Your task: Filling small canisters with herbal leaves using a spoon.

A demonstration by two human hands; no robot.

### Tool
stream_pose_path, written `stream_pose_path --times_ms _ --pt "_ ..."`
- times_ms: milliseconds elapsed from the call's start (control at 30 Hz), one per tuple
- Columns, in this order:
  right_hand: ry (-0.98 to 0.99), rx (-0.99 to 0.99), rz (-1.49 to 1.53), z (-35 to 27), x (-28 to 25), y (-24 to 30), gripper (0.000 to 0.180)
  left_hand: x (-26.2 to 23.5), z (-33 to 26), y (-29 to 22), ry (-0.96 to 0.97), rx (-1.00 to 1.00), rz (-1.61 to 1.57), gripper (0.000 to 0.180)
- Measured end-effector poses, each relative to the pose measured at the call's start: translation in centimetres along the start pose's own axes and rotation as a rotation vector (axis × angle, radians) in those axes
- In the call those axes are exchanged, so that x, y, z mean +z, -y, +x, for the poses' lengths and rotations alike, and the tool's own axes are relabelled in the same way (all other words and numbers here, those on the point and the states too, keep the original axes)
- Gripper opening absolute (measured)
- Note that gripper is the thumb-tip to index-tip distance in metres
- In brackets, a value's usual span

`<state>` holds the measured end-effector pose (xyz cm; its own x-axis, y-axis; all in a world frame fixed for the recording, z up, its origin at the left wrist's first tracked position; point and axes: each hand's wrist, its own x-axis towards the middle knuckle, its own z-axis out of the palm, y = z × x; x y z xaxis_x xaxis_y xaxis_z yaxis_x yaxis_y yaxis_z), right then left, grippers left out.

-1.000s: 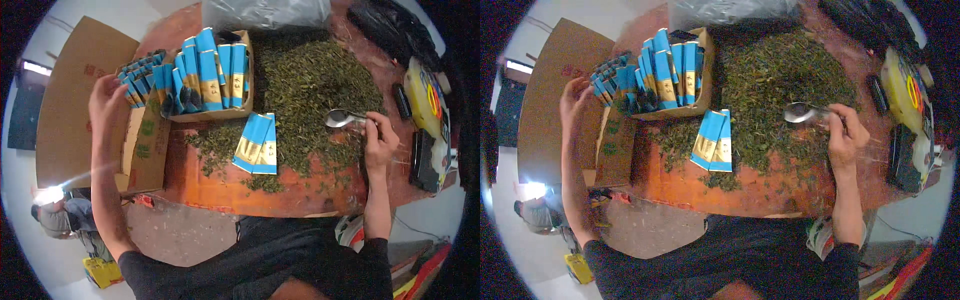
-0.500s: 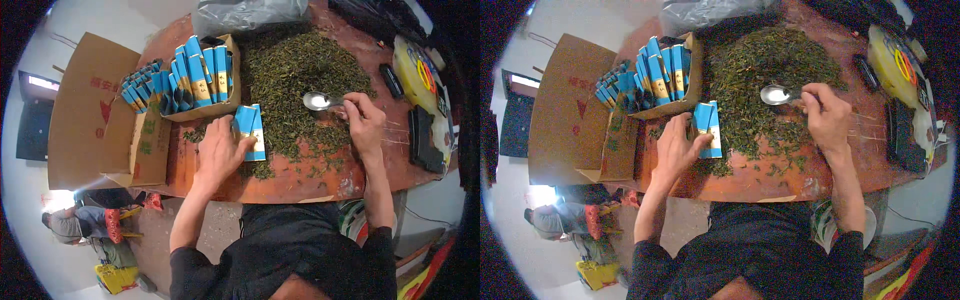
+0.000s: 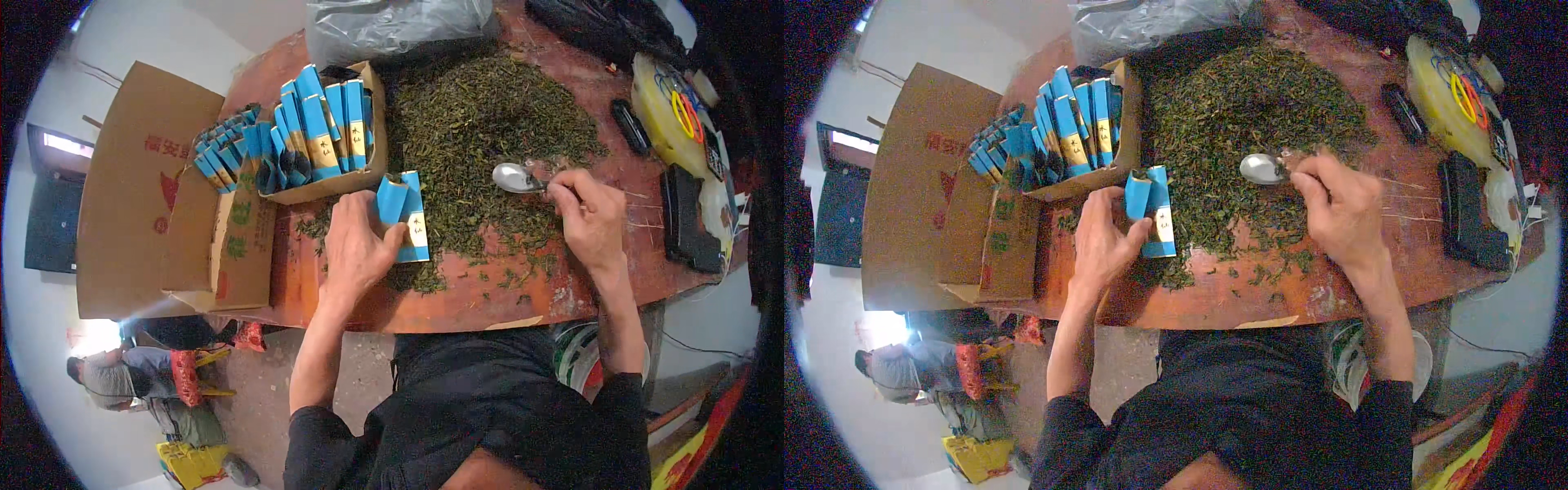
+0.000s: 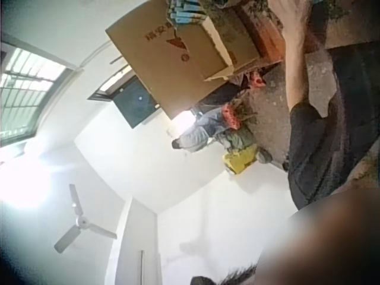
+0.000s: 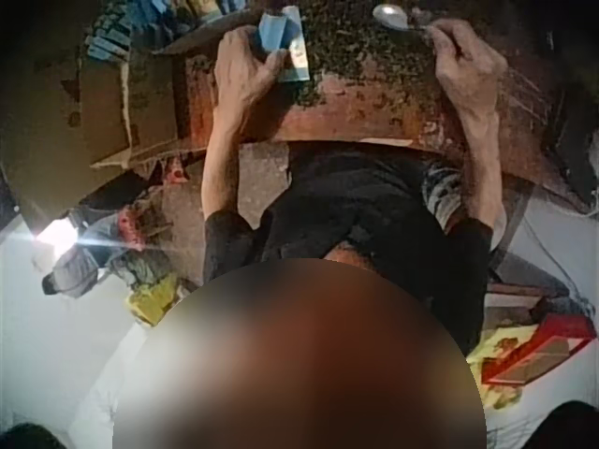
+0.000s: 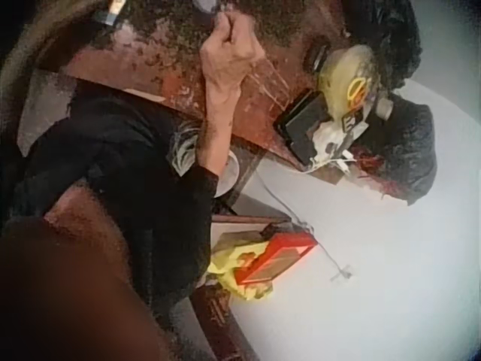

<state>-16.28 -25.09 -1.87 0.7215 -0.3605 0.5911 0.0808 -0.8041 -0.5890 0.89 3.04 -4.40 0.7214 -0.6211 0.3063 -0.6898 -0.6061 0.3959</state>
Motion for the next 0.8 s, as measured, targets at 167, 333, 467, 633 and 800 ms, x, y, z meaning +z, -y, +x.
stream_pose_path --times_ms 167,333,467,633,800 --pt "0.092 -0.022 0.019 -0.4 -1.1 1.2 0.003 -1.1 -0.5 -0.7 0.000 -0.014 -0.041 0.055" --pt "0.199 -0.032 0.012 -0.4 -1.9 2.4 0.005 -1.1 -0.6 -0.9 -0.039 0.039 -0.132 0.051" --pt "0.283 0.009 0.049 -0.5 -2.4 3.4 0.007 -1.1 -0.7 -1.0 -0.032 0.023 -0.191 0.052" --pt "0.310 0.007 0.067 -0.7 -2.0 3.8 0.008 -2.0 -0.6 -2.8 -0.048 -0.065 -0.344 0.049" --pt "0.326 0.028 0.074 -1.0 -0.6 3.4 0.009 -1.6 -0.7 -2.2 -0.021 -0.069 -0.297 0.059"
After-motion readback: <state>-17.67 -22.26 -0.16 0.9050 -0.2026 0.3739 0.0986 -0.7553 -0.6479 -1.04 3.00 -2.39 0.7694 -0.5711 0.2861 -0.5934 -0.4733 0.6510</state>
